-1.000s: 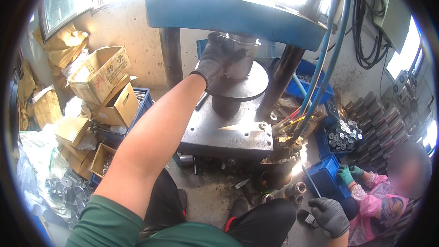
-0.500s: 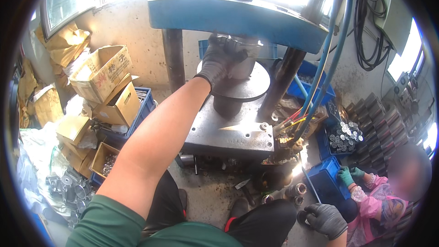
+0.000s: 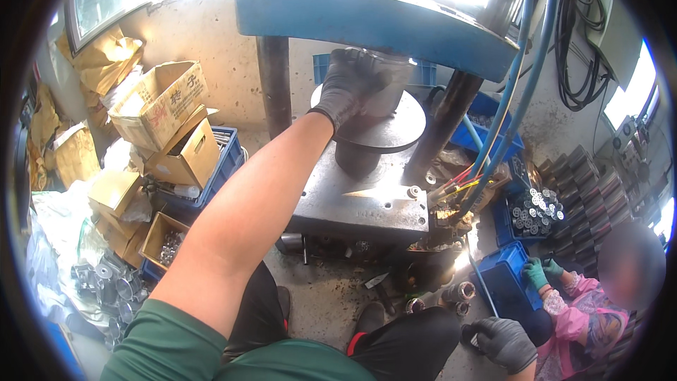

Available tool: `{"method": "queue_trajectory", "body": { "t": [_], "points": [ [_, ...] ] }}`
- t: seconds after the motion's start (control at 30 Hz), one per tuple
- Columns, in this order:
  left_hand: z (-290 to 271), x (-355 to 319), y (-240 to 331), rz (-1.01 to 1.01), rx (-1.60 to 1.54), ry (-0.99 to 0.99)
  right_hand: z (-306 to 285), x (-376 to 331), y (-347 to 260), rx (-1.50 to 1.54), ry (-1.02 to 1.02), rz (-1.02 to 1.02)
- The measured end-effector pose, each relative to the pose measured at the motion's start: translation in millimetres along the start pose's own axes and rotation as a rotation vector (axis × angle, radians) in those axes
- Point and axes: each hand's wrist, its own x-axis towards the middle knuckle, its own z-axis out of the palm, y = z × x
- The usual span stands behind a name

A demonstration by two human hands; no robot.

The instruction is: Insert a copper wire stator into a metal motor housing using a hydraulic press.

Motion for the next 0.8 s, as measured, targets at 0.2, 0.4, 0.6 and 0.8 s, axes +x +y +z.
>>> {"method": "queue_trajectory", "body": {
  "t": [0.2,0.4,0.6,0.8],
  "points": [
    [8.9,2.9,-17.7,-0.067,-0.015,-0.013,8.1,1.7,13.4,0.23,0.209,0.007],
    [18.0,3.0,-17.1,-0.059,-0.092,-0.004,9.8,3.9,18.9,0.243,0.173,0.055],
    [4.8,-3.7,-5.6,-0.089,-0.25,0.071,1.7,2.0,3.8,-0.011,0.104,-0.025],
    [1.6,1.8,-9.3,-0.193,-0.197,0.043,9.5,2.2,14.0,0.226,0.22,0.019]
  ]
}}
